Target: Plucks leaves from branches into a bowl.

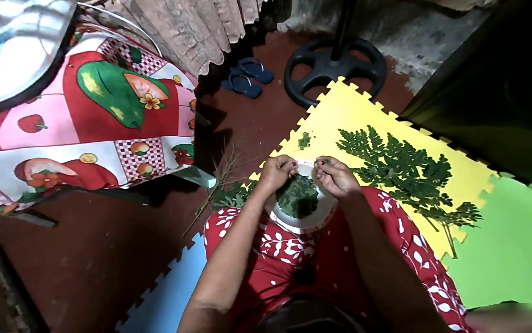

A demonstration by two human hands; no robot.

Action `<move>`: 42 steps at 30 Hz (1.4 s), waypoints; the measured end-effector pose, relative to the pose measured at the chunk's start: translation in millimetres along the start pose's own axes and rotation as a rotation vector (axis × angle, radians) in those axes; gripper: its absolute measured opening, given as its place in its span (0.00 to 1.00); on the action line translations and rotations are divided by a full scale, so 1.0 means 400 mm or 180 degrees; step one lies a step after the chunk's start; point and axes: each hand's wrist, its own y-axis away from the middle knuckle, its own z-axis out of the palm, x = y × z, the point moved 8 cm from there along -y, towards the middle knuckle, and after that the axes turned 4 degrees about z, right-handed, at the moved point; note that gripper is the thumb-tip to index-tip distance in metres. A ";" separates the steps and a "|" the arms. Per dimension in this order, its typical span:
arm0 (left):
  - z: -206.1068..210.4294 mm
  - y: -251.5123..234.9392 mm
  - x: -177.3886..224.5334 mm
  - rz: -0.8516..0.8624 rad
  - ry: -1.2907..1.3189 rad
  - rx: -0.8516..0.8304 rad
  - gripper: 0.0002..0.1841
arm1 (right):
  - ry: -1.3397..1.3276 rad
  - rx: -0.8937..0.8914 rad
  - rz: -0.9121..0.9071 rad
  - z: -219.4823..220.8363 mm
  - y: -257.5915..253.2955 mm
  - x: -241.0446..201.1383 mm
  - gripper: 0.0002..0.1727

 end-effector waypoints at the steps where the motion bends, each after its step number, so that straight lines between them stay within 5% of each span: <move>1: -0.013 -0.022 -0.017 -0.0063 -0.0045 0.0134 0.10 | 0.0010 0.0132 -0.0040 -0.009 0.003 -0.011 0.16; 10: 0.080 -0.290 -0.104 -0.0570 -0.1332 -0.0175 0.17 | 0.0252 0.0634 -0.0184 -0.058 0.001 -0.032 0.10; 15: 0.174 -0.360 -0.127 -0.0856 -0.2045 -0.0809 0.16 | 0.0693 0.0854 -0.0109 -0.071 -0.026 -0.033 0.13; 18: 0.160 -0.338 -0.093 -0.0642 -0.1914 -0.0722 0.13 | 0.0708 0.0885 -0.0040 -0.079 -0.037 -0.028 0.14; 24: 0.114 -0.144 0.000 -0.0078 0.0347 -0.0660 0.21 | 0.0823 0.0818 -0.0230 -0.052 -0.029 -0.018 0.09; 32: 0.063 -0.001 0.009 0.0304 0.0297 0.0438 0.09 | 0.0737 0.0622 -0.0105 0.003 0.015 0.019 0.05; 42: 0.034 0.035 0.041 0.0097 -0.0380 -0.0163 0.09 | 0.1808 0.0326 -0.0637 0.035 0.036 -0.007 0.05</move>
